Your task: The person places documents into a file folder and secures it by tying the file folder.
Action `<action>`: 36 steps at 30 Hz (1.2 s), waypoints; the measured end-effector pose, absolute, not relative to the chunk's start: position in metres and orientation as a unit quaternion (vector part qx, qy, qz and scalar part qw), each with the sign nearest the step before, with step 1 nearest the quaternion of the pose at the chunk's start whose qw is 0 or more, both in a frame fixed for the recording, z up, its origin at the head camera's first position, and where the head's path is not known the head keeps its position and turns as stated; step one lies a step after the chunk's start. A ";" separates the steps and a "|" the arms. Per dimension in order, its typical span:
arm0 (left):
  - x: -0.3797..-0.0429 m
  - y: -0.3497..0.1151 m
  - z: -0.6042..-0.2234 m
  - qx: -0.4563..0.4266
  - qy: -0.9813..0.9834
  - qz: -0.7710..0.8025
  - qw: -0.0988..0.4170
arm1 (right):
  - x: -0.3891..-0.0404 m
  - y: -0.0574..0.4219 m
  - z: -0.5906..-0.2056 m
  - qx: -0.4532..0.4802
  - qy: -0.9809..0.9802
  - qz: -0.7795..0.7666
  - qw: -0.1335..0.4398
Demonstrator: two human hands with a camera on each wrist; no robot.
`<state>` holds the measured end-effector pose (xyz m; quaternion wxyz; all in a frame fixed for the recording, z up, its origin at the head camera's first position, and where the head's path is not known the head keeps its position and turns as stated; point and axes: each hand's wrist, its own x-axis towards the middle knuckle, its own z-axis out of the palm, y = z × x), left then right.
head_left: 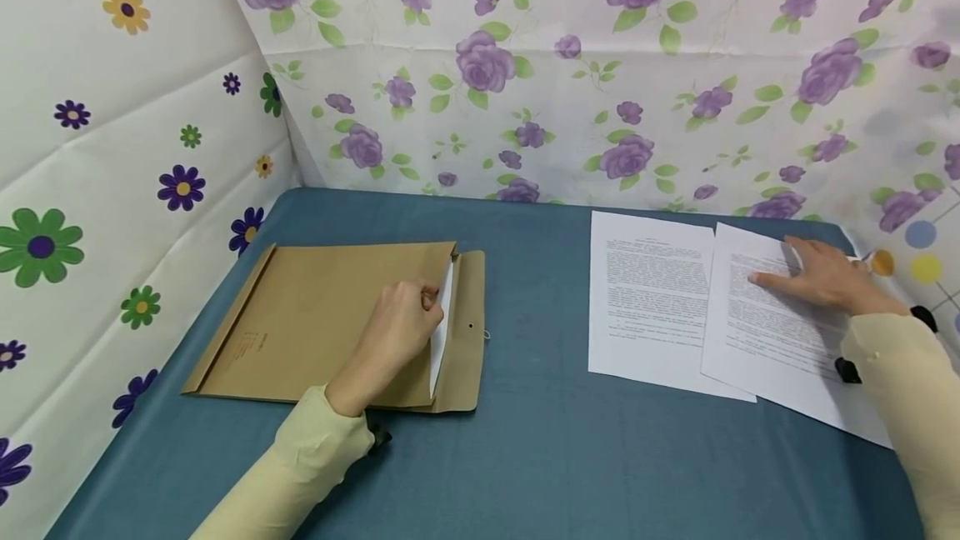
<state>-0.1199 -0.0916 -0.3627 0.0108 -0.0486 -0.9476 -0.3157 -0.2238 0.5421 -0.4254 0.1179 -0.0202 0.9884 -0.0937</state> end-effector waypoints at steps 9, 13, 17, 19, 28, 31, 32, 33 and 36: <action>-0.120 -0.090 -0.361 -0.044 -0.948 -0.316 0.006 | -0.220 0.539 -0.413 -0.008 0.988 -0.078 0.129; -0.120 -0.090 -0.361 -0.042 -0.948 -0.316 0.004 | -0.218 0.540 -0.412 -0.005 0.989 -0.079 0.126; -0.120 -0.090 -0.362 -0.040 -0.948 -0.316 0.002 | -0.215 0.544 -0.412 -0.007 0.992 -0.074 0.106; -0.120 -0.091 -0.362 -0.042 -0.948 -0.314 0.003 | -0.213 0.547 -0.412 -0.007 0.995 -0.063 0.077; -0.120 -0.091 -0.362 -0.044 -0.949 -0.312 0.004 | -0.198 0.563 -0.401 -0.020 0.991 -0.134 -0.001; -0.120 -0.091 -0.361 -0.045 -0.949 -0.313 0.003 | -0.192 0.564 -0.394 -0.023 0.989 -0.149 -0.011; -0.120 -0.091 -0.361 -0.046 -0.949 -0.313 0.004 | -0.190 0.564 -0.391 -0.019 0.988 -0.150 -0.015; -0.120 -0.091 -0.361 -0.047 -0.949 -0.313 0.003 | -0.189 0.563 -0.388 -0.016 0.988 -0.152 -0.018; -0.120 -0.091 -0.360 -0.049 -0.949 -0.311 0.004 | -0.185 0.562 -0.380 -0.012 0.990 -0.140 -0.031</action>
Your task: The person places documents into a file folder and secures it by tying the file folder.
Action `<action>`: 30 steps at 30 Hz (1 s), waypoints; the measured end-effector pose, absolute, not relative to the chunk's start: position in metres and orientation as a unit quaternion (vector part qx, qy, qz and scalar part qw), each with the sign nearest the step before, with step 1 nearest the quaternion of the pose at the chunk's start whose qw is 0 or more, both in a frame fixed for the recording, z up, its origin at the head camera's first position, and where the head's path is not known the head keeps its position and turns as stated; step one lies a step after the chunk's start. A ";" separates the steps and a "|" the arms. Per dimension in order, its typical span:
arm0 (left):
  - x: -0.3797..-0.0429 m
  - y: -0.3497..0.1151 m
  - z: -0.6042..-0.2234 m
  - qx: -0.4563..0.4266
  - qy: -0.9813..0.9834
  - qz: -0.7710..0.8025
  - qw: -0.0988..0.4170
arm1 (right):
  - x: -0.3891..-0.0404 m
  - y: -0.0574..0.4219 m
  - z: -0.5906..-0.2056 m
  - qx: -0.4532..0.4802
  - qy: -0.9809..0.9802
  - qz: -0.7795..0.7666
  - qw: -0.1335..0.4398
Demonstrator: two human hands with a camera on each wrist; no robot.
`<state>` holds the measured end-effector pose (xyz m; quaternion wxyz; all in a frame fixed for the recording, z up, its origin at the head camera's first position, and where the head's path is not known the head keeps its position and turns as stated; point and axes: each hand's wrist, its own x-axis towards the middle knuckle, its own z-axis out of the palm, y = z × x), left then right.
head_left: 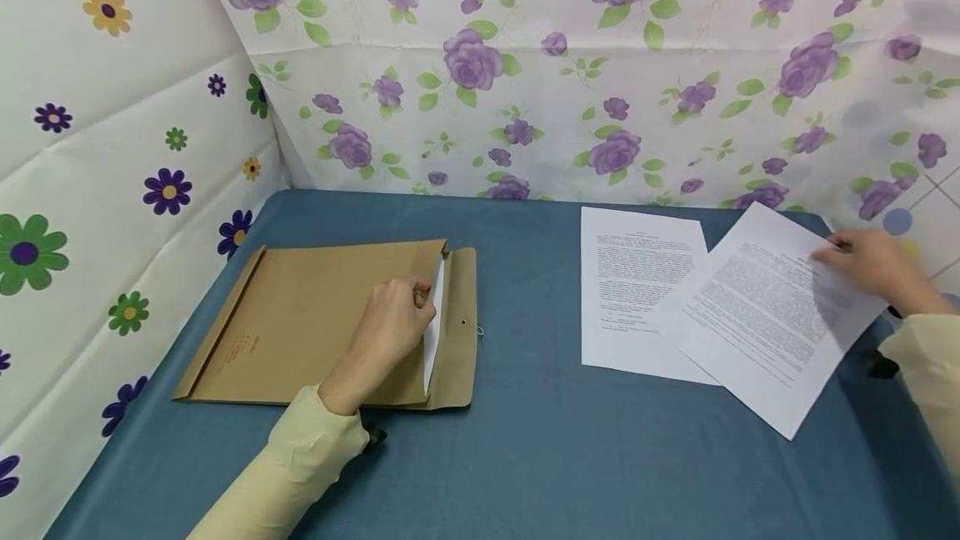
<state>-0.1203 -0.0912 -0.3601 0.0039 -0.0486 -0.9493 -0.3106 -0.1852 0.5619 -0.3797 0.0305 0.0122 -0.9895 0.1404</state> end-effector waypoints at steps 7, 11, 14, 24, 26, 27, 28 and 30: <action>-0.121 -0.091 -0.359 -0.049 -0.950 -0.308 0.004 | -0.180 0.560 -0.358 0.032 -0.990 0.133 0.019; -0.121 -0.091 -0.360 -0.048 -0.950 -0.309 0.005 | -0.173 0.556 -0.348 0.022 -0.989 0.145 0.013; -0.122 -0.091 -0.360 -0.046 -0.950 -0.309 0.005 | -0.168 0.553 -0.341 -0.001 -0.987 0.162 0.009; -0.122 -0.091 -0.357 -0.051 -0.949 -0.311 0.001 | -0.155 0.551 -0.333 -0.051 -0.967 0.251 0.013; -0.122 -0.091 -0.357 -0.051 -0.949 -0.311 -0.001 | -0.153 0.554 -0.331 -0.055 -0.960 0.275 0.015; -0.122 -0.091 -0.357 -0.051 -0.949 -0.312 -0.002 | -0.152 0.555 -0.330 -0.057 -0.956 0.287 0.018; -0.122 -0.091 -0.357 -0.051 -0.949 -0.312 -0.003 | -0.152 0.555 -0.330 -0.059 -0.951 0.303 0.019; -0.122 -0.091 -0.357 -0.051 -0.949 -0.312 -0.005 | -0.151 0.556 -0.328 -0.058 -0.938 0.341 0.017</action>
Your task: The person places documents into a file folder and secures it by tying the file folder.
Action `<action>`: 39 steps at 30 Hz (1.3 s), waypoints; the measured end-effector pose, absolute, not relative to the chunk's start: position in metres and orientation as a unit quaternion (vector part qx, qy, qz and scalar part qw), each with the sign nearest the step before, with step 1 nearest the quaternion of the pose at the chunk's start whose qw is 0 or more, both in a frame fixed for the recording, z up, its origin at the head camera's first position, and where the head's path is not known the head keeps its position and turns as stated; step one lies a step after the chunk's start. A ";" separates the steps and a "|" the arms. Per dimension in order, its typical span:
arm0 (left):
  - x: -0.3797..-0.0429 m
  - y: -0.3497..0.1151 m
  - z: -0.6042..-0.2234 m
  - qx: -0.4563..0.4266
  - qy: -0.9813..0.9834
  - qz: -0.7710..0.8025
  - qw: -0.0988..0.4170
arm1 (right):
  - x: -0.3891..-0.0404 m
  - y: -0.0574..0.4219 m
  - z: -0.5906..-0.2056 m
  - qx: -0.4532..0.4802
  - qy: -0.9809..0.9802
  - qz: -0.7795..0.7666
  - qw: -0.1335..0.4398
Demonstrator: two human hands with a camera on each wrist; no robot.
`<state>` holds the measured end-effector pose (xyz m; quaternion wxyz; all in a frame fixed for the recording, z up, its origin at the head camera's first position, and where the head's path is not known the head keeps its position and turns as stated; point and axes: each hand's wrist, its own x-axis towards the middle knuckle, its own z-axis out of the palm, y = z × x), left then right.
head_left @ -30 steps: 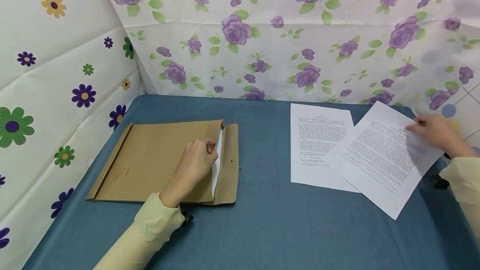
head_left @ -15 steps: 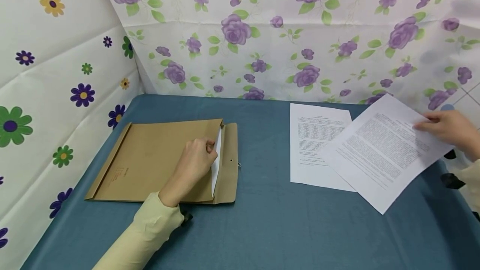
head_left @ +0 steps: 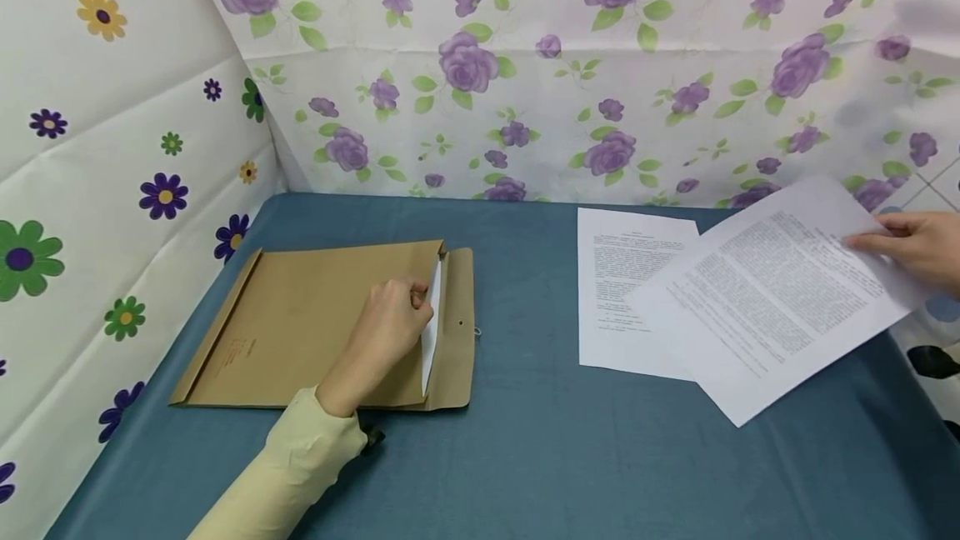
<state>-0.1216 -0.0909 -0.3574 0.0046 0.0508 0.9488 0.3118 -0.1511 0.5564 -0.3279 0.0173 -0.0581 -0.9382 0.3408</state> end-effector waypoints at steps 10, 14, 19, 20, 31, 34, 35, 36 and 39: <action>-0.120 -0.091 -0.359 0.050 0.949 0.312 -0.004 | -0.148 0.553 -0.320 -0.076 -0.885 0.459 0.014; -0.121 -0.092 -0.359 0.046 0.949 0.312 -0.003 | -0.149 0.550 -0.320 -0.069 -0.876 0.478 0.010; -0.122 -0.093 -0.360 0.048 0.949 0.312 -0.002 | -0.149 0.542 -0.318 -0.038 -0.870 0.492 0.010; -0.122 -0.093 -0.360 0.049 0.949 0.311 -0.002 | -0.149 0.539 -0.317 -0.031 -0.869 0.494 0.011; -0.120 -0.093 -0.361 0.051 0.948 0.315 0.002 | -0.147 0.509 -0.307 -0.022 -0.845 0.533 0.013; -0.120 -0.092 -0.361 0.050 0.948 0.314 0.001 | -0.146 0.502 -0.306 -0.032 -0.844 0.536 0.006; -0.120 -0.092 -0.361 0.050 0.948 0.314 0.001 | -0.146 0.499 -0.306 -0.033 -0.843 0.537 0.006; -0.120 -0.092 -0.361 0.050 0.948 0.314 0.000 | -0.146 0.497 -0.306 -0.033 -0.844 0.536 0.005; -0.120 -0.092 -0.360 0.049 0.948 0.315 0.000 | -0.146 0.488 -0.308 -0.037 -0.839 0.543 0.010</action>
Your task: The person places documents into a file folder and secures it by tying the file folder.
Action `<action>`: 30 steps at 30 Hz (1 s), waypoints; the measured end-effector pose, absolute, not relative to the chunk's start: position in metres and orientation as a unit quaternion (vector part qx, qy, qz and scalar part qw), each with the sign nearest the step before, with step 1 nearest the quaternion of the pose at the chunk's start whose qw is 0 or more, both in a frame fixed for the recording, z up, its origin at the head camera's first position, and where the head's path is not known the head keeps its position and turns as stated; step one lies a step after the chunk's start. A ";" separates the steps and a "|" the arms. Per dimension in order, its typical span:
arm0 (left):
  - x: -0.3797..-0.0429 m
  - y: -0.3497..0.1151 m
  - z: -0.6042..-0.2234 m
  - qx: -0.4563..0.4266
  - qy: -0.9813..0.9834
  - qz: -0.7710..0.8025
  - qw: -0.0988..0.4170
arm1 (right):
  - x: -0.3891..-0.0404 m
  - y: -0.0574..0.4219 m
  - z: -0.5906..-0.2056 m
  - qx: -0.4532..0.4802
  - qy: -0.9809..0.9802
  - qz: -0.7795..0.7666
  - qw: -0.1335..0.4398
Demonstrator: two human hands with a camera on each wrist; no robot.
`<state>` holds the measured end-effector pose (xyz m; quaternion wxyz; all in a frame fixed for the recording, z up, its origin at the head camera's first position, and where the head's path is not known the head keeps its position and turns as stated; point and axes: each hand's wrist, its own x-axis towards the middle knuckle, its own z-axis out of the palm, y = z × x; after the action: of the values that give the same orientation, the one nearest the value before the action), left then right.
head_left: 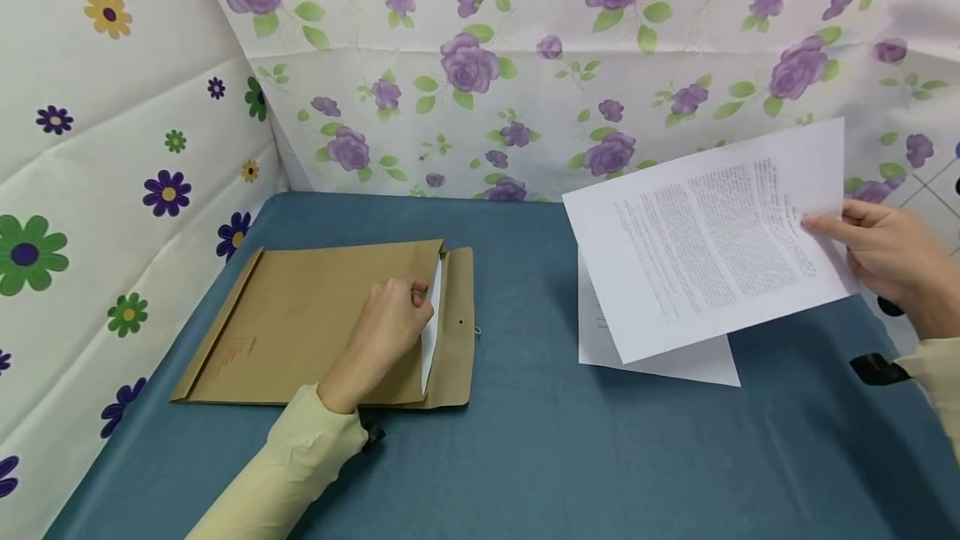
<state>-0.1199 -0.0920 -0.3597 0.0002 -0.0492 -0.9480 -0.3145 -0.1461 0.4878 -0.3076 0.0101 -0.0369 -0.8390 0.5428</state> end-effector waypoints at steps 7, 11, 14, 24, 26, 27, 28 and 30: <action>-0.120 -0.092 -0.359 -0.050 -0.948 -0.314 -0.001 | -0.148 0.466 -0.310 -0.037 -0.818 0.574 -0.022; -0.120 -0.092 -0.358 -0.050 -0.948 -0.316 -0.001 | -0.147 0.455 -0.310 -0.037 -0.795 0.603 -0.060; -0.121 -0.093 -0.358 -0.051 -0.947 -0.317 -0.001 | -0.146 0.445 -0.310 -0.040 -0.778 0.621 -0.082; -0.120 -0.094 -0.359 -0.043 -0.946 -0.321 -0.008 | -0.140 0.422 -0.315 -0.028 -0.763 0.639 -0.095; -0.120 -0.094 -0.359 -0.044 -0.946 -0.321 -0.007 | -0.140 0.418 -0.317 -0.017 -0.751 0.652 -0.104; -0.120 -0.093 -0.359 -0.044 -0.946 -0.322 -0.007 | -0.139 0.415 -0.318 -0.013 -0.747 0.656 -0.107; -0.121 -0.093 -0.359 -0.045 -0.946 -0.322 -0.006 | -0.139 0.413 -0.319 -0.011 -0.743 0.660 -0.111; -0.121 -0.093 -0.359 -0.048 -0.946 -0.321 -0.004 | -0.138 0.409 -0.321 -0.006 -0.733 0.670 -0.122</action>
<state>-0.1214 -0.0931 -0.3588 -0.0038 -0.0475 -0.9459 -0.3210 -0.1378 0.4085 -0.3210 -0.1220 -0.0061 -0.7325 0.6697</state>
